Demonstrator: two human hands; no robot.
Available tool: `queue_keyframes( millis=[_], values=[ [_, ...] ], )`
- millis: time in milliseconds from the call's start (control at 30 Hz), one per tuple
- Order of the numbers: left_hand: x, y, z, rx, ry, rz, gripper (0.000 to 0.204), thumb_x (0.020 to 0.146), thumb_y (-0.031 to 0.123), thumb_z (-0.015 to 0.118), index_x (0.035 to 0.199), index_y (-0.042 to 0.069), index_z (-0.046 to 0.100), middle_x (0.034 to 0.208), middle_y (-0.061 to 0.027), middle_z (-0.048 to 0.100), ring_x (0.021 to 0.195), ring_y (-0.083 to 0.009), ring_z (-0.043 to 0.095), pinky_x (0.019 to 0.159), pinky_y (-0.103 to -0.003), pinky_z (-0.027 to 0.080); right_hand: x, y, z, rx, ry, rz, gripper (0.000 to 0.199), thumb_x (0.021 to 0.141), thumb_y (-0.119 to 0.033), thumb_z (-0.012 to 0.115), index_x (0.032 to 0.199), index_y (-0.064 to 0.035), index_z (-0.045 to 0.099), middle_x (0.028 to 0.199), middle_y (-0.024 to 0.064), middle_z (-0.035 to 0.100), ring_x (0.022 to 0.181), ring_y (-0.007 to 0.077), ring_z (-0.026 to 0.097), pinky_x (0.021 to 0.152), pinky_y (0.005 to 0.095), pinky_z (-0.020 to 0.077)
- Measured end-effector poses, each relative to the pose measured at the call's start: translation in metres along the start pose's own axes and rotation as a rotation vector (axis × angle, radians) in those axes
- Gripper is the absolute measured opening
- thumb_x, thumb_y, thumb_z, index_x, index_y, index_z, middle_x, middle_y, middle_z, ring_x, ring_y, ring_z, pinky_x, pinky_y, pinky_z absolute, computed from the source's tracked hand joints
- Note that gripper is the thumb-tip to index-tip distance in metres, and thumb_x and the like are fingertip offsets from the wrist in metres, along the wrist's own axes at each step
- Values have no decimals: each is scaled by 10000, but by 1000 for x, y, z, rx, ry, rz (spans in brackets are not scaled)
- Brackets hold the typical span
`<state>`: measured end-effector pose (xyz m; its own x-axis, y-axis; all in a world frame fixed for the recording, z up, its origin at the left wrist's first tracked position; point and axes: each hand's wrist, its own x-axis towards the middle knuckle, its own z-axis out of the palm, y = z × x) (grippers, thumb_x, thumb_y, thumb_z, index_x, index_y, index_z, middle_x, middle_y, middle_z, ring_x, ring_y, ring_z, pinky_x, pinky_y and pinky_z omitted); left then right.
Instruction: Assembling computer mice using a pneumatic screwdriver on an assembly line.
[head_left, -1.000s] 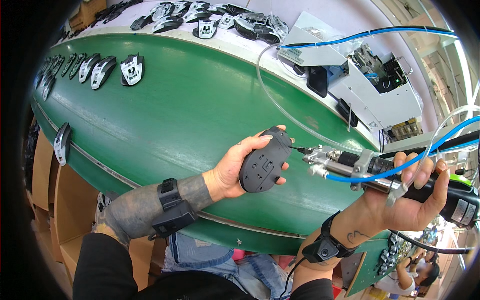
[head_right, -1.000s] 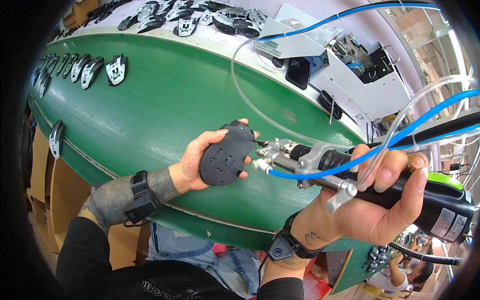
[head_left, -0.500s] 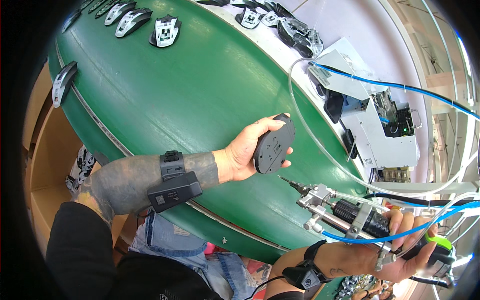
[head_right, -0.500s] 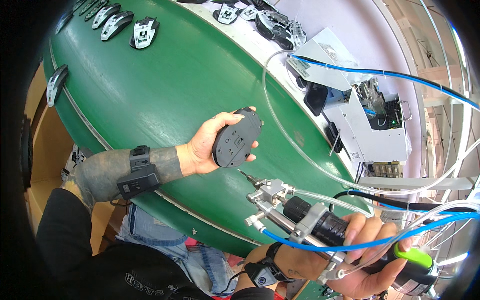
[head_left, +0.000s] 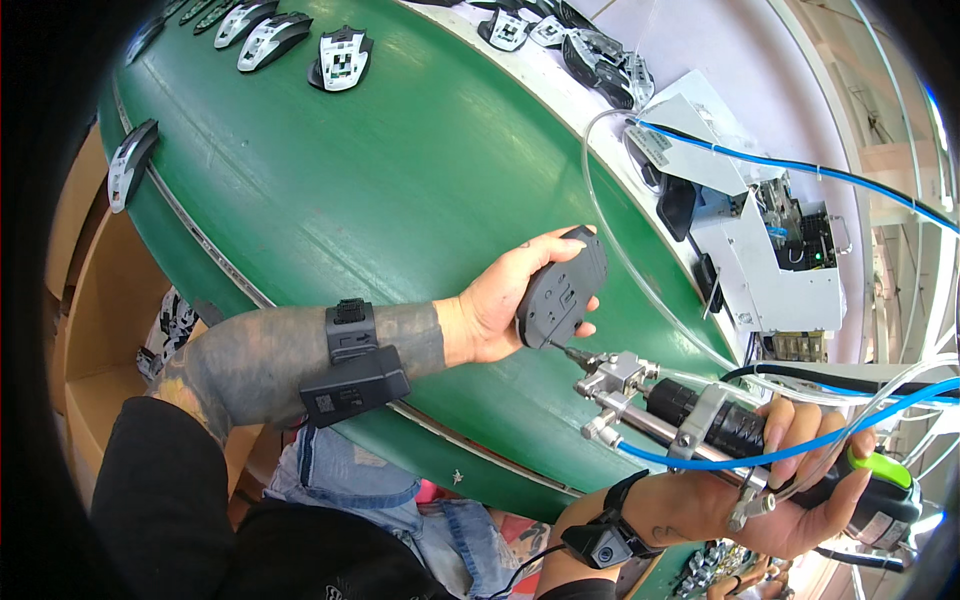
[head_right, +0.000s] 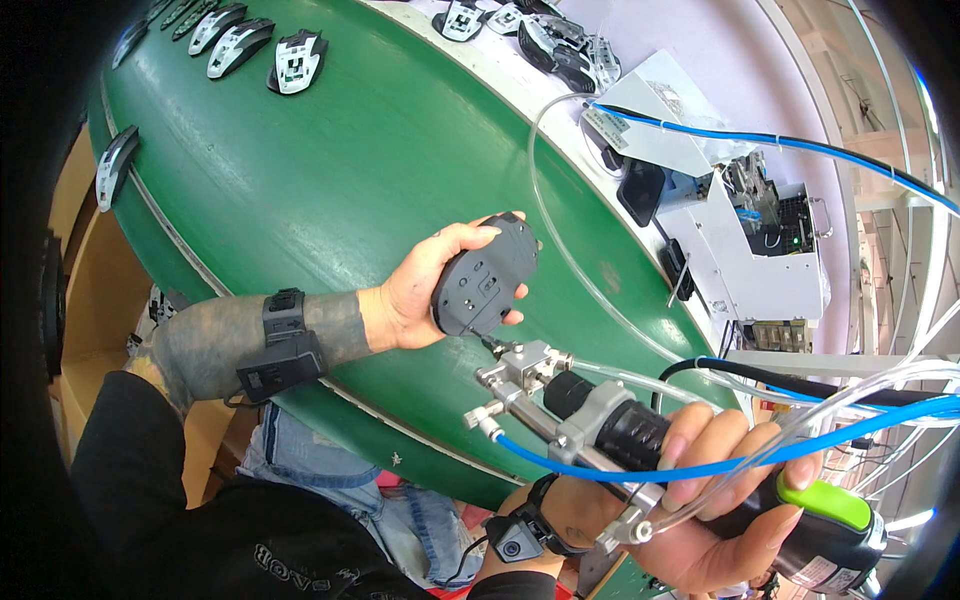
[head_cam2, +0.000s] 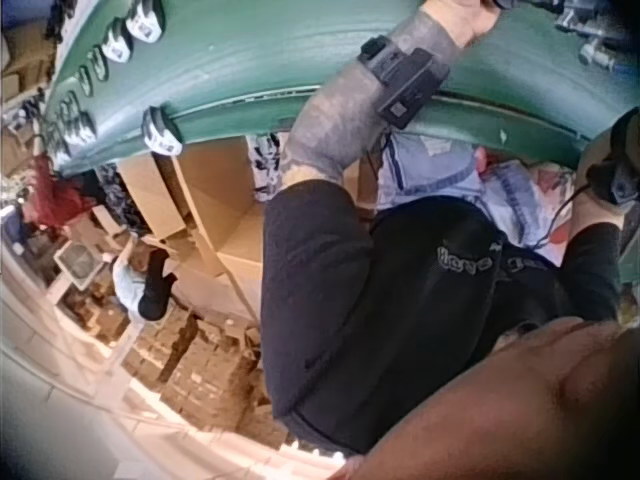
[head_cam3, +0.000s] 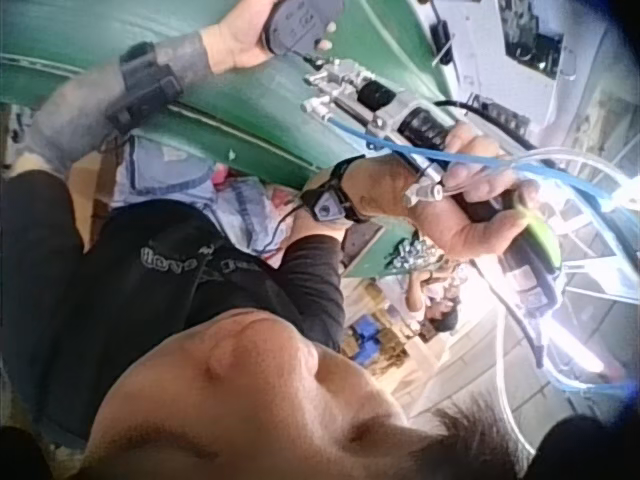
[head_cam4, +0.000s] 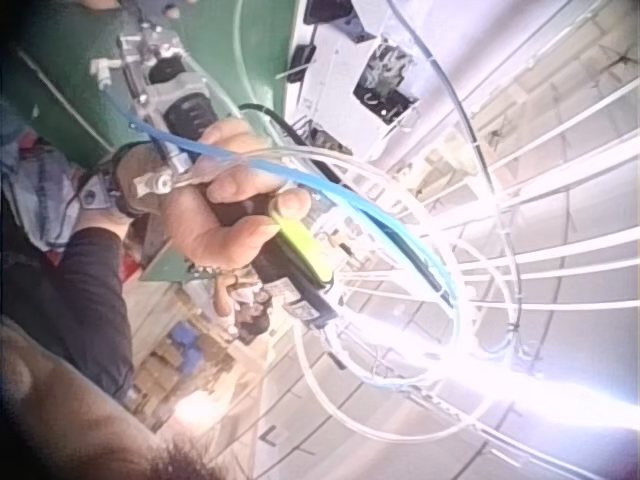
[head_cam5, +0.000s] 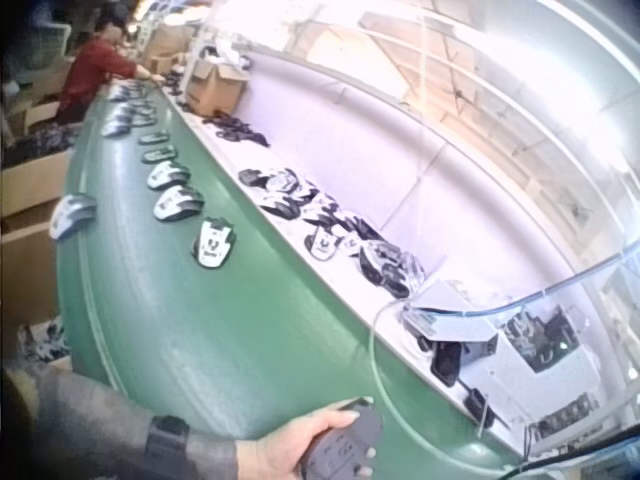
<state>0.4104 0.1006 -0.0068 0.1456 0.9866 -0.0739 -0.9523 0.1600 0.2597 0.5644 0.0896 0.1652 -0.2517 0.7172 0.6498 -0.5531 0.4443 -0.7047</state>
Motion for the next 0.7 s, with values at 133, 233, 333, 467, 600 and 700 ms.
queue_keyframes(
  millis=[133,233,333,467,600,700],
  values=[
    [1,1,-7,122,162,57,471,891,303,498,1319,135,395,1085,-74,500,893,-209,572,765,-397,545,2,-19,-21,57,-53,-1,204,906,-229,509,962,-37,469,631,-13,391,501,83,360,565,258,322],
    [2,-4,-3,135,181,29,495,878,316,528,1322,147,389,1057,-66,484,877,-195,557,736,-378,546,0,-42,-30,91,7,-61,198,891,-202,537,942,-21,473,641,-19,408,494,73,357,576,244,338],
    [3,-8,-3,127,135,-6,494,879,316,525,1322,147,386,1057,-66,482,873,-197,555,720,-374,548,-5,-32,-19,5,-15,-70,223,889,-222,540,957,-18,479,637,-20,411,509,75,379,590,248,349],
    [2,-7,-6,92,106,-14,471,893,305,497,1320,138,385,1074,-73,491,880,-214,566,713,-382,552,-3,-9,-5,11,-25,-29,224,893,-241,523,978,-36,491,603,-20,406,515,92,385,588,271,336],
    [4,-7,-4,102,108,-28,467,895,306,493,1319,144,384,1074,-74,488,882,-219,565,702,-381,551,-3,-5,-4,13,-14,-27,224,887,-242,524,975,-40,483,606,-16,411,515,101,391,589,273,337],
    [4,-8,-3,118,111,-14,461,897,313,488,1316,151,386,1076,-74,485,884,-216,562,687,-373,549,-4,-12,-3,-22,29,27,226,885,-240,527,988,-45,477,609,-12,412,514,102,387,595,271,338]
  ],
)
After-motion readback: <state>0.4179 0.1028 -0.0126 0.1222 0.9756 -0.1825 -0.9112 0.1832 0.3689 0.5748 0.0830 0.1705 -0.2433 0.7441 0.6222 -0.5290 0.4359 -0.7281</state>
